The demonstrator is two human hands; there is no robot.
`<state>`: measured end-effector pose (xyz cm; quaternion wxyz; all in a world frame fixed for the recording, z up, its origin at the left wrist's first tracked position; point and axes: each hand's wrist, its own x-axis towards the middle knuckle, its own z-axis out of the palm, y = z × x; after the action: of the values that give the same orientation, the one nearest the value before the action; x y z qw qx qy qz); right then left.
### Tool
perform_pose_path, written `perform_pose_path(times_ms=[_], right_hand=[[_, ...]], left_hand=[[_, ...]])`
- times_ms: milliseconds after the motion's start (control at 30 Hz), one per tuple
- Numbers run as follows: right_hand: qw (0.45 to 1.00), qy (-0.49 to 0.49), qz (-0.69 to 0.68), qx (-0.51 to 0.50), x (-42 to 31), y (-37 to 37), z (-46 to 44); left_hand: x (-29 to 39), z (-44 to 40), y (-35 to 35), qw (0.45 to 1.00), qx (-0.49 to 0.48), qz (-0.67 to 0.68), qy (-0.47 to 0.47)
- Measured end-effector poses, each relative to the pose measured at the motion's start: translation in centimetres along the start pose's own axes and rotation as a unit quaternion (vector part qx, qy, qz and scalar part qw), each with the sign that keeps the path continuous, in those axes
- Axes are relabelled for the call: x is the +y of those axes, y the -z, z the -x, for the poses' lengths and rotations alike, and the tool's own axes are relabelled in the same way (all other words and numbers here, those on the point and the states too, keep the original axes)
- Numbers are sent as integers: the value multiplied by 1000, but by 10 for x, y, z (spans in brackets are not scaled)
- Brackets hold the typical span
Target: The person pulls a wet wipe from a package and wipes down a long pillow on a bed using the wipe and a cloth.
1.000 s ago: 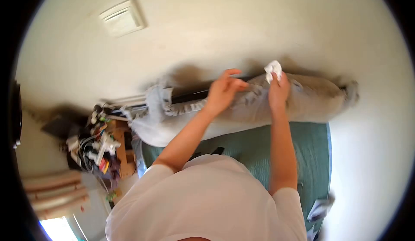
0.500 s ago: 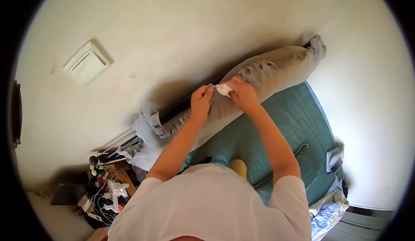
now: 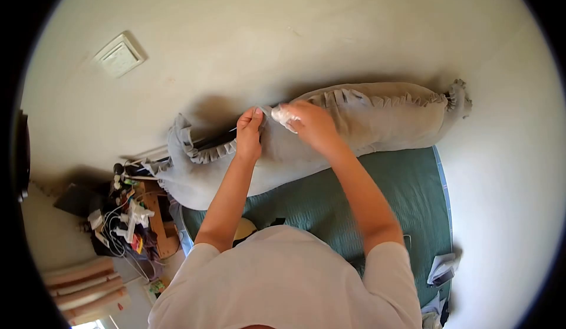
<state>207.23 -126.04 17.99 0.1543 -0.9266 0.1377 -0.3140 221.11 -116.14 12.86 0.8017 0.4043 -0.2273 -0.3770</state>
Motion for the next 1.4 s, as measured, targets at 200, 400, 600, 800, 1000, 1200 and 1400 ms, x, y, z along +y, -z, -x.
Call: perform_pose_path(times_ms=[200,400,600,800,1000,1200,1400], right_hand=[[870,-380,-293,116,12,-17,-31],[988,-60,16,141,-25,-15,-8],[920,-214,327,18,9,4,-24],[930,-224,155,247,-4,74,5],[905,-310,285,69,59,46,29],[898,-278,204,272,19,90,16],[927,-186,323,-38,20,39,11]], left_hand=[[-10,-3,4,1000,-1,2,-27],[-5,-18,0,1000,1,-5,25],[-2,-34,11,998,17,16,57],[-19,-34,10,993,101,12,60],[-13,-36,31,999,30,21,22],[-4,-30,30,997,7,30,71],[10,-24,28,998,-1,12,60]])
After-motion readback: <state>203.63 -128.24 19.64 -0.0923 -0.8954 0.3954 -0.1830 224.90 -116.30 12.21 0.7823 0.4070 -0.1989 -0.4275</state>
